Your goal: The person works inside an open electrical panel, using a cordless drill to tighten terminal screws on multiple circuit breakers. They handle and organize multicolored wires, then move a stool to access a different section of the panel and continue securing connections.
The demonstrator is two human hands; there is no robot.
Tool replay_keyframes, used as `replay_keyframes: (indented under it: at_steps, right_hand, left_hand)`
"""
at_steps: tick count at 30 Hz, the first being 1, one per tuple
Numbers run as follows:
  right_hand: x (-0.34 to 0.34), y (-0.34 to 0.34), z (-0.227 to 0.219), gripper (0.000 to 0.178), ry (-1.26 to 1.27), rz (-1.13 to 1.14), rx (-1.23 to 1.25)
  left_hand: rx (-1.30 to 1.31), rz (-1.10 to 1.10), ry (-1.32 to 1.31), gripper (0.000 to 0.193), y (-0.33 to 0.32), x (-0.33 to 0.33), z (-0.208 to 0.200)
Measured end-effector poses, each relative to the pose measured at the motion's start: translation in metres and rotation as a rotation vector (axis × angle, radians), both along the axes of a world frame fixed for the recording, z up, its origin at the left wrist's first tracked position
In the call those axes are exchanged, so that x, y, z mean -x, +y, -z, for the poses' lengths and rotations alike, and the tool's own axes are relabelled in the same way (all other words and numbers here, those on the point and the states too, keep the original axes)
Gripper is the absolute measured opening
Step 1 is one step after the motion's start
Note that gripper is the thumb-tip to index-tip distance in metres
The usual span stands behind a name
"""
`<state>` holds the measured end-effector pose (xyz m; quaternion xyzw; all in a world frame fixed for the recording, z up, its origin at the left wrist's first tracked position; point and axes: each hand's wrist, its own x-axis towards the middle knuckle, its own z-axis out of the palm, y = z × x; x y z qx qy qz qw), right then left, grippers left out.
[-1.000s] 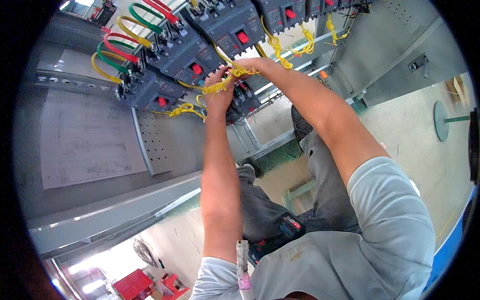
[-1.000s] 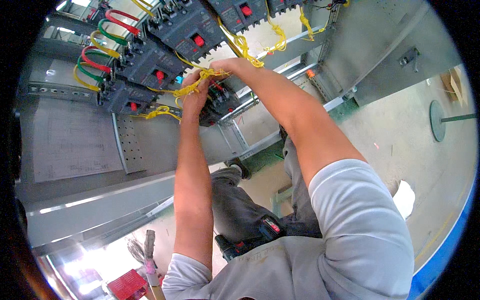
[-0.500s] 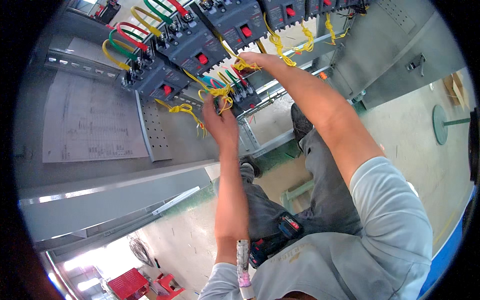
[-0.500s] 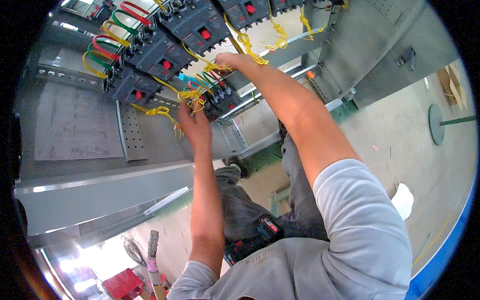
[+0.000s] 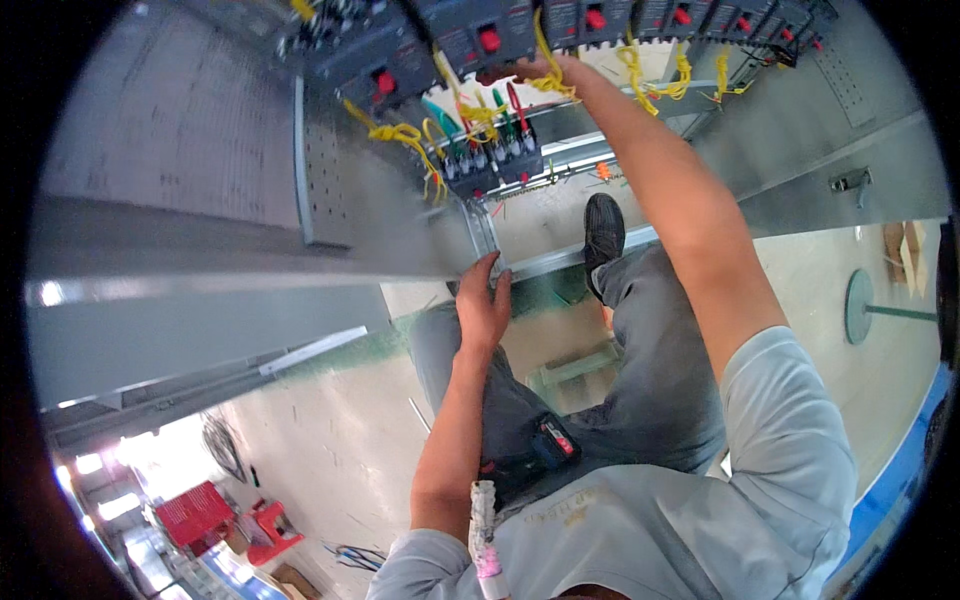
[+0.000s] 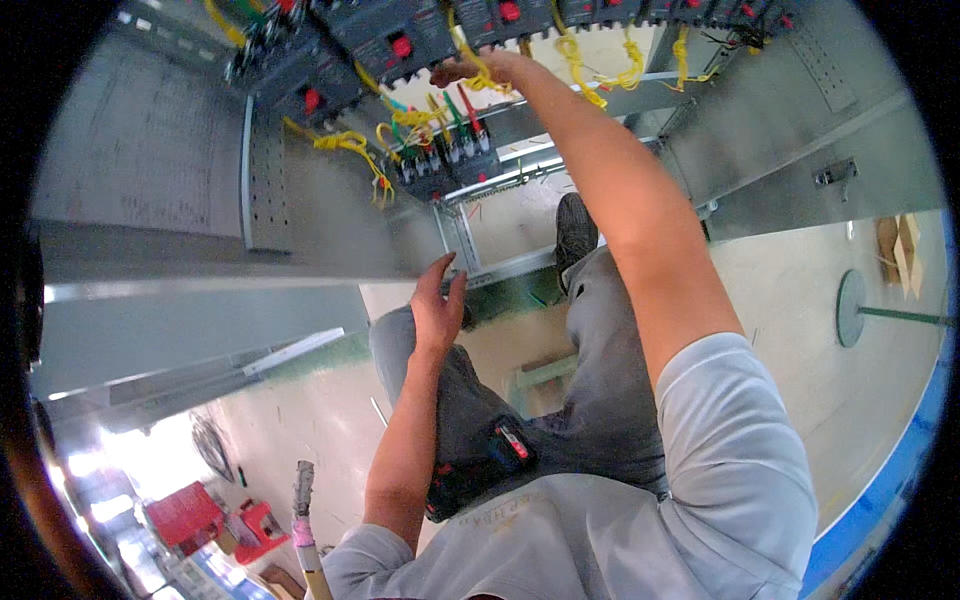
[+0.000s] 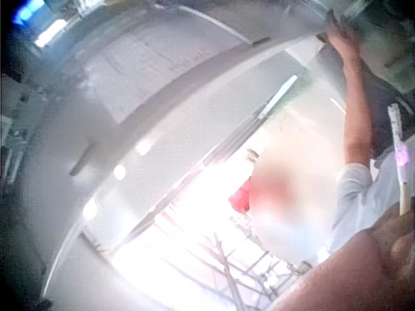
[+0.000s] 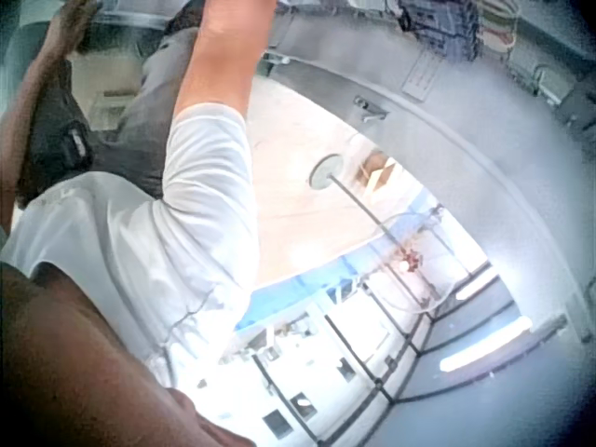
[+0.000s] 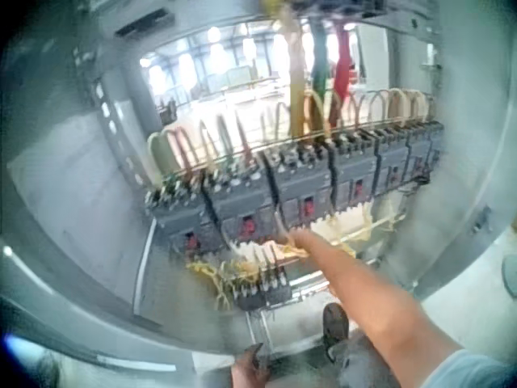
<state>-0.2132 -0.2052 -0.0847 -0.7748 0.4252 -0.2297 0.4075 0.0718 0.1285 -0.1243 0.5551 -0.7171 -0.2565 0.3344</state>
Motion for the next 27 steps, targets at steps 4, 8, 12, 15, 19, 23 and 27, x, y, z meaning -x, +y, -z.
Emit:
replay_keyframes:
  at_steps: [4,8,12,15,19,23,27]
  right_hand:
    - [-0.055,0.055,-0.089,0.059,0.345,0.018,-0.039]
    - [-0.045,0.056,-0.072,0.08,0.304,-0.085,0.225]
    - [-0.066,0.061,-0.092,0.075,0.587,-0.21,0.315]
    - [-0.089,0.066,-0.115,0.068,0.687,-0.262,0.247]
    - [-0.084,0.074,-0.111,0.062,0.649,-0.217,0.387]
    - [-0.077,0.056,-0.081,0.056,0.597,-0.229,0.42]
    - [-0.084,0.061,-0.088,0.05,0.559,-0.289,0.472]
  left_hand:
    - [-0.049,-0.039,0.076,0.037,-0.002,-0.002,0.018]
    - [-0.061,-0.008,0.168,0.04,-0.017,0.017,0.005]
    - [-0.088,-0.073,0.423,0.046,-0.061,0.052,-0.04]
    - [-0.146,-0.147,0.523,0.049,-0.103,0.068,-0.069]
    - [-0.02,-0.215,0.457,0.049,-0.152,0.086,-0.053]
    - [-0.151,-0.075,0.687,0.043,-0.176,0.092,-0.043]
    - [-0.297,-0.087,0.895,0.037,-0.179,0.081,-0.042]
